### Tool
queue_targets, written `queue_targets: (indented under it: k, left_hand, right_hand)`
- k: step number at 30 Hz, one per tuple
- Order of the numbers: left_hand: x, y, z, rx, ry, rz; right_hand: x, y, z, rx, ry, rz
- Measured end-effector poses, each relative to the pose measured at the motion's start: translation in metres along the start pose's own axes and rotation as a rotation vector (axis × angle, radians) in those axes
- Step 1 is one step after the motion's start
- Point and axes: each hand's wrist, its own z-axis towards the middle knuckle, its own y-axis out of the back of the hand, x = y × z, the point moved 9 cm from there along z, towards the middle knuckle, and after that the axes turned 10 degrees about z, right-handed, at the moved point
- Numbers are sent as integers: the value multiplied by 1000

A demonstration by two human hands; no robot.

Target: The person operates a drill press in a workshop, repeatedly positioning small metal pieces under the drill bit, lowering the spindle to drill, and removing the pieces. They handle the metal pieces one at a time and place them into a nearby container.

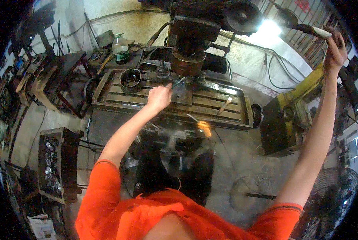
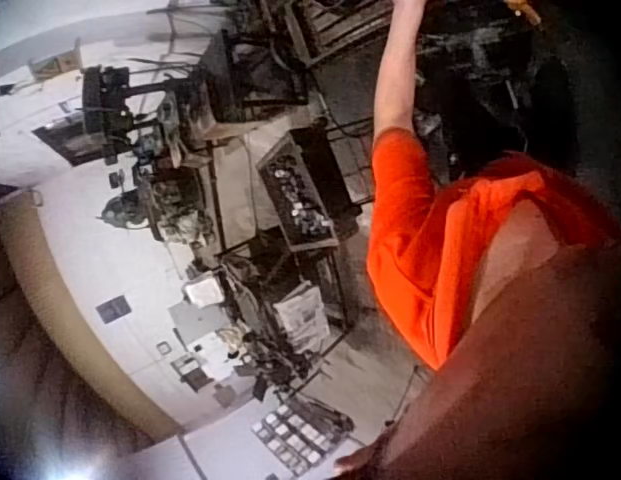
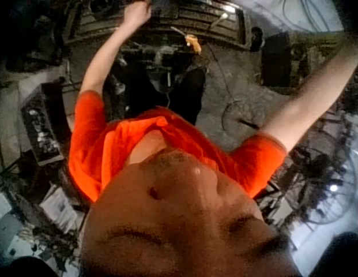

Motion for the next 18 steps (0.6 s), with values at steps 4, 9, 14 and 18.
queue_targets:
  k: [4, 9, 14, 18]
  left_hand:
    - [17, -1, -8, -42, 22, 24]
    - [27, 22, -21, -81, -33, 48]
    - [84, 70, -46, -194, 25, 41]
    - [146, 83, -52, -308, 134, 214]
  right_hand:
    - [-10, 5, 9, -26, 45, -46]
    - [-28, 29, 17, 29, 30, -229]
    - [31, -13, -19, -234, -174, -17]
    - [67, -46, -123, -271, -84, -47]
